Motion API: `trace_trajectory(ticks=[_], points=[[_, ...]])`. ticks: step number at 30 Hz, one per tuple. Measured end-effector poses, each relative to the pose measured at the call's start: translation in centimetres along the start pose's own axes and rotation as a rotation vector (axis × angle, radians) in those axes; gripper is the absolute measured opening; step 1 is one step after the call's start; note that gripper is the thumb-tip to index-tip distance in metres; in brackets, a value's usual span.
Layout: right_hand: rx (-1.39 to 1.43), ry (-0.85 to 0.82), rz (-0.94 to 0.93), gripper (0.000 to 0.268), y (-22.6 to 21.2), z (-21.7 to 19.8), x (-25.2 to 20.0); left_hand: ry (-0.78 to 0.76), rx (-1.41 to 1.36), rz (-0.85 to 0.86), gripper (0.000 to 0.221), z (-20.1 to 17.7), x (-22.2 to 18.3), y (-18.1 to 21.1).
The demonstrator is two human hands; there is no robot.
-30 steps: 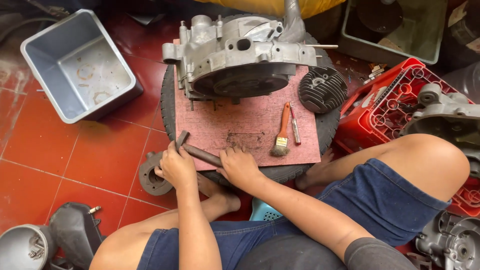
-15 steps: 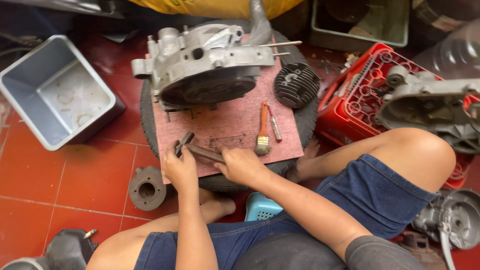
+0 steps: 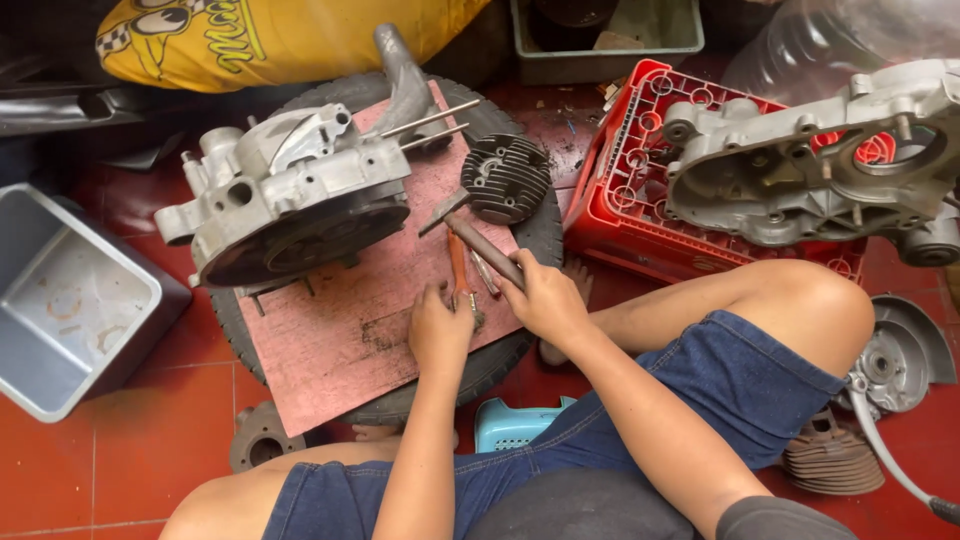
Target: Cleaning a motorcycle cylinder head by scrubbing with a brush and scraping between the fins with a small tool.
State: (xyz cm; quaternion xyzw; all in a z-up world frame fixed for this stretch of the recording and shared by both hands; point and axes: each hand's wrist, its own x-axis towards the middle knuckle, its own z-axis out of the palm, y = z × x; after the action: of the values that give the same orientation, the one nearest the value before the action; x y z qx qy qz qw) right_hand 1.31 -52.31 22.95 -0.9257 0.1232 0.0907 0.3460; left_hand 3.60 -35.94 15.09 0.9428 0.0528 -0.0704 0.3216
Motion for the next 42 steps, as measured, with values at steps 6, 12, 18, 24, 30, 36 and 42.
trace_trajectory(ticks=[6, 12, 18, 24, 30, 36, 42], points=[[-0.054, 0.09, -0.024, 0.038, 1.3, 1.8, 2.0, -0.05, 0.229, 0.129, 0.063, 2.5, -1.1, 0.7], [0.021, 0.19, 0.037, 0.036, 0.3, 1.9, 3.9, 0.218, 0.241, 0.298, 0.059, 4.8, -0.5, 0.0], [0.099, 0.238, 0.089, 0.039, 0.4, 2.2, 5.9, 0.263, 0.203, 0.271, 0.052, 4.9, 2.3, 2.4], [0.149, 0.237, 0.094, 0.044, -0.8, 1.7, 7.2, 0.291, 0.128, 0.234, 0.049, 6.4, 7.1, 2.7], [0.183, 0.174, 0.066, 0.047, -3.2, -0.3, 7.2, 0.36, -0.182, 0.284, 0.039, 9.1, 9.4, 1.3], [0.136, 0.078, 0.049, 0.054, -4.6, -0.8, 7.5, 0.302, -0.374, 0.348, 0.031, 4.9, 7.8, 1.6], [-0.297, 0.129, -0.01, 0.064, -5.9, -0.2, 6.5, 0.334, -0.501, 0.195, 0.016, -2.1, 5.2, 0.2]])
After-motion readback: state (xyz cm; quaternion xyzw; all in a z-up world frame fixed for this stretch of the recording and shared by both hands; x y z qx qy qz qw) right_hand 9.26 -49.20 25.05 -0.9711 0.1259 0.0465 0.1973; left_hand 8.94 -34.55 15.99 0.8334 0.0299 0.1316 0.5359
